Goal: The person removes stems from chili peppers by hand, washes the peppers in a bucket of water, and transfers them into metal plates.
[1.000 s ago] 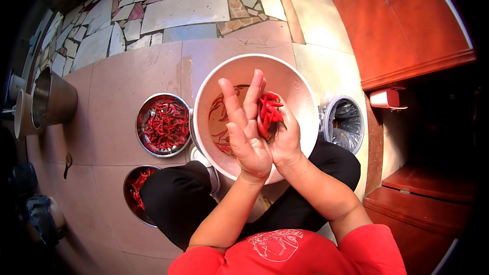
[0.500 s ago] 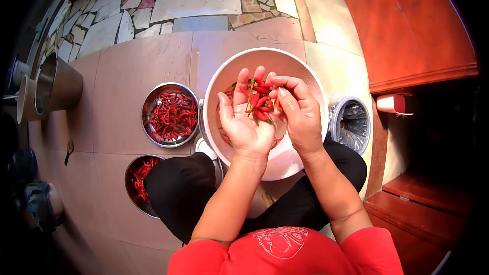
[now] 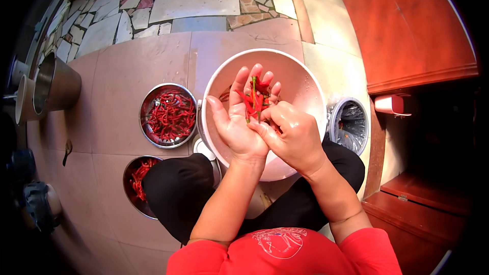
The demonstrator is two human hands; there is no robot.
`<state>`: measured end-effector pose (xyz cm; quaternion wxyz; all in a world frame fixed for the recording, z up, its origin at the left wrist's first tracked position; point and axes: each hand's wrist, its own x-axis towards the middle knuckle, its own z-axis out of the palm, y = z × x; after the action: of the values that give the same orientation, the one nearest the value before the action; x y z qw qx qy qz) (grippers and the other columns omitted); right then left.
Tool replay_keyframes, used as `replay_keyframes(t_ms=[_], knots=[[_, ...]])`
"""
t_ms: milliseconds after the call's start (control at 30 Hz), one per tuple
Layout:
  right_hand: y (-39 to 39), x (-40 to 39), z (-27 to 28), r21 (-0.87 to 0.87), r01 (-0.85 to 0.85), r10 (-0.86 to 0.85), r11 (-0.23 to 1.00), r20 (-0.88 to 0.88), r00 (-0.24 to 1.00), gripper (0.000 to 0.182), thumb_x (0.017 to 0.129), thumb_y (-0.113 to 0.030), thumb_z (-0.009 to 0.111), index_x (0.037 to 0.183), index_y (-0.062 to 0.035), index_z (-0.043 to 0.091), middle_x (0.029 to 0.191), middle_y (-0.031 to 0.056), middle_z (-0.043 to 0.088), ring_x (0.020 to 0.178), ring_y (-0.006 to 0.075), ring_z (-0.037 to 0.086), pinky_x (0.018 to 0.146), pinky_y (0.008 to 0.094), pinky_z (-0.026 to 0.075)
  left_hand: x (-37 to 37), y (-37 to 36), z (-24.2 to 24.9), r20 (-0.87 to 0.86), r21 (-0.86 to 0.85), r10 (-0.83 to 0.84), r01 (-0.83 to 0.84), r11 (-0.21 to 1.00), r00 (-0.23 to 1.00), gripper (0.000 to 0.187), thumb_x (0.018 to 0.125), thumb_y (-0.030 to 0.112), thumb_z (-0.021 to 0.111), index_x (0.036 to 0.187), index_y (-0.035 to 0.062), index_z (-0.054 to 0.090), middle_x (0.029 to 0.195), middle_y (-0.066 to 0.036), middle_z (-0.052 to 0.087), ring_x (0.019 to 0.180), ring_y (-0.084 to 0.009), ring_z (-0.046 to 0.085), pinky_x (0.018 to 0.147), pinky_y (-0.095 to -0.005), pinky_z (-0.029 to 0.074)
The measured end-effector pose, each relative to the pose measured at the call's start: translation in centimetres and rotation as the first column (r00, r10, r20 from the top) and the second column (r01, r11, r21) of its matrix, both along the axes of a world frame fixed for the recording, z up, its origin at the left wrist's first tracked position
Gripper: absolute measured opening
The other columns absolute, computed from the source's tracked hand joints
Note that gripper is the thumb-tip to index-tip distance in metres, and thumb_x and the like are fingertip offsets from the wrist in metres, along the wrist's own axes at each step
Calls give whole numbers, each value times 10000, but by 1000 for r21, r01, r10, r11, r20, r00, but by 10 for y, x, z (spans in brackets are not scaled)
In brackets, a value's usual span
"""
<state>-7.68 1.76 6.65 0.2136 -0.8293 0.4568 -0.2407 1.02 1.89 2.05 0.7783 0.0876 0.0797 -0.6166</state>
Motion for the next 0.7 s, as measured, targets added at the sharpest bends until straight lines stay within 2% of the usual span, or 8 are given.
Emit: replay_keyframes(t_ms=[100,200,267,433,500,567,600,700], knots=[[3,3,0,-84,-11,7,996,-52,999,200,738,-220,717,723,-70,586,662,79,567,586,253,590,512,353,465,-1,0,-1,16,-13,16,-16,1000,1000,787,894,664,248,1288,8,429,1313,-186,465,1162,-325,487,1003,-482,393],[5,5,3,23,8,-9,1000,11,1000,211,731,-226,724,719,-66,587,660,84,568,576,257,588,511,354,465,1,1,1,-28,-55,17,-19,998,999,813,883,685,241,1285,6,433,1315,-187,462,1161,-320,487,1007,-477,391],[5,7,4,3,3,-3,1000,49,999,178,727,-133,745,716,-24,606,638,100,543,512,224,544,483,318,424,1,1,-1,-19,-78,20,-22,997,1000,819,879,691,239,1282,6,437,1313,-186,463,1162,-319,488,1006,-477,392],[4,6,3,1,24,-24,1000,-5,1000,112,740,-88,712,745,-16,626,644,104,548,509,200,536,481,302,417,-1,1,-3,26,-97,25,-23,995,999,825,872,702,236,1270,12,453,1305,-184,468,1160,-318,489,1003,-478,395],[4,6,3,13,23,-23,1000,17,1000,96,742,-76,702,758,-11,633,644,102,550,508,186,531,481,294,413,0,1,-3,-55,-91,12,-17,996,998,803,880,687,242,1269,19,458,1294,-181,479,1152,-325,493,1000,-487,396],[4,3,4,167,8,-38,986,180,983,70,753,-51,682,782,-3,640,654,85,565,516,143,521,487,276,406,3,-1,-3,-93,-29,15,-18,999,996,772,894,664,243,1273,27,457,1293,-180,481,1157,-331,490,1003,-494,393],[3,1,6,168,5,-36,986,180,983,70,753,-51,682,782,-3,640,654,85,565,516,143,521,487,276,406,4,-1,-3,-132,32,19,-15,999,991,741,908,640,244,1277,34,457,1293,-180,484,1163,-338,487,1006,-502,389],[-3,-9,12,320,-95,25,943,216,976,99,775,-108,677,809,-25,635,683,92,588,545,168,555,520,282,448,12,-4,-6,-164,-20,29,-33,999,986,671,936,585,244,1288,57,459,1296,-179,486,1181,-353,477,1016,-514,380]])
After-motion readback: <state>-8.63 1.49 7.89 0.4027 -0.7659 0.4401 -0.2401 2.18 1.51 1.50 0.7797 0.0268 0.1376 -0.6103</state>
